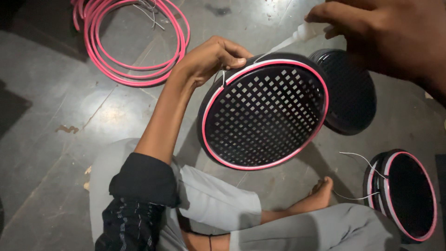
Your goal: The person sits on the floor and applies glue from a white bottle along the rim of a black perforated basket. They then press a pink plastic ring onto the glued rim to secure it. The person repeats this process for multiple baskets, stacking the finished ones nearby.
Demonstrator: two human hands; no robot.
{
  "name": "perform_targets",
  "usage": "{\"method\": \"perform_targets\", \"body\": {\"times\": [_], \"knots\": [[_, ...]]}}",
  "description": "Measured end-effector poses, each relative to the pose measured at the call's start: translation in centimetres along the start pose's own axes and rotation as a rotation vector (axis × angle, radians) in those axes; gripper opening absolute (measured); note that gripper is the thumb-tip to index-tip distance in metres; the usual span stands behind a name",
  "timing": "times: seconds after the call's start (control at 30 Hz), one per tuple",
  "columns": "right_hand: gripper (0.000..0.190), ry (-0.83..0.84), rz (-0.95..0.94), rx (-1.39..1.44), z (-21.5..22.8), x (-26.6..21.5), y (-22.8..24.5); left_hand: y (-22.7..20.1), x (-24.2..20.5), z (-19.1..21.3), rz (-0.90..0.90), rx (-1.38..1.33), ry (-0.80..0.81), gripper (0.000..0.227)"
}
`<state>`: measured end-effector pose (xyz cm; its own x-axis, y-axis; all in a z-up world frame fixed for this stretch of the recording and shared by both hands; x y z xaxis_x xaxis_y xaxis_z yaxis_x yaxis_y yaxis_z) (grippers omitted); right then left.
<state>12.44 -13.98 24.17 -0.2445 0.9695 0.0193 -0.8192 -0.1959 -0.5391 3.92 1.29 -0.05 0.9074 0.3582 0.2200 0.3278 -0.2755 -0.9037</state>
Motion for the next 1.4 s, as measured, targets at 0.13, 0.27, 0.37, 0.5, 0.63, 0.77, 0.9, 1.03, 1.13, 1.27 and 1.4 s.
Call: {"method": "perform_targets", "body": {"times": [0.13,0.27,0.37,0.5,0.63,0.77,0.9,1.03,1.13,1.27,1.4], "knots": [[0.046,-0.048,0.047,0.015,0.4,0.5,0.8,0.2,0.1,0.1,-0.021,-0.006,0.014,0.03],[0.045,-0.088,0.073,0.07,0.4,0.8,1.7,0.4,0.3,0.3,-0.035,-0.027,0.02,0.03],[0.042,-0.077,0.073,0.081,0.2,1.2,2.1,0.5,0.3,0.2,-0.044,-0.056,0.029,0.028],[0.038,-0.112,0.097,0.058,0.3,1.6,2.8,0.5,0.2,0.3,-0.057,-0.049,0.036,0.027],[0.043,-0.102,0.102,0.057,-0.1,1.8,3.1,0.6,0.4,0.3,-0.036,-0.046,0.029,0.027],[0.049,-0.08,0.084,0.088,-0.9,1.8,3.0,0.7,0.3,0.4,-0.054,-0.014,0.024,0.025],[0.049,-0.084,0.072,0.156,-1.7,1.7,2.6,0.8,0.5,0.4,-0.07,-0.037,0.035,0.027],[0.048,-0.085,0.07,0.2,-2.3,1.5,2.5,1.0,0.4,0.6,-0.059,-0.001,0.01,0.024],[0.043,-0.08,0.059,0.163,-2.3,1.0,2.4,1.0,0.4,0.6,-0.054,-0.004,0.015,0.024],[0.045,-0.058,0.044,0.141,-2.8,0.5,2.1,0.9,0.4,0.6,-0.054,-0.001,0.006,0.023],[0.05,-0.042,0.036,0.167,-3.6,0.1,1.3,0.8,0.4,0.6,-0.056,-0.001,0.021,0.024]]}}
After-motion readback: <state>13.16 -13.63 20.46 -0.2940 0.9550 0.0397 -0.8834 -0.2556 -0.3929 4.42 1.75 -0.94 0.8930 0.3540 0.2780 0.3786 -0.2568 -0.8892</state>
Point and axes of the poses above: each hand's wrist, its own x-axis towards the middle knuckle, its own z-axis out of the back of the hand, y = z × x, the point moved 4 cm from there along x, towards the middle knuckle, and after that the axes turned 10 degrees about -z, right-handed, at the moved point
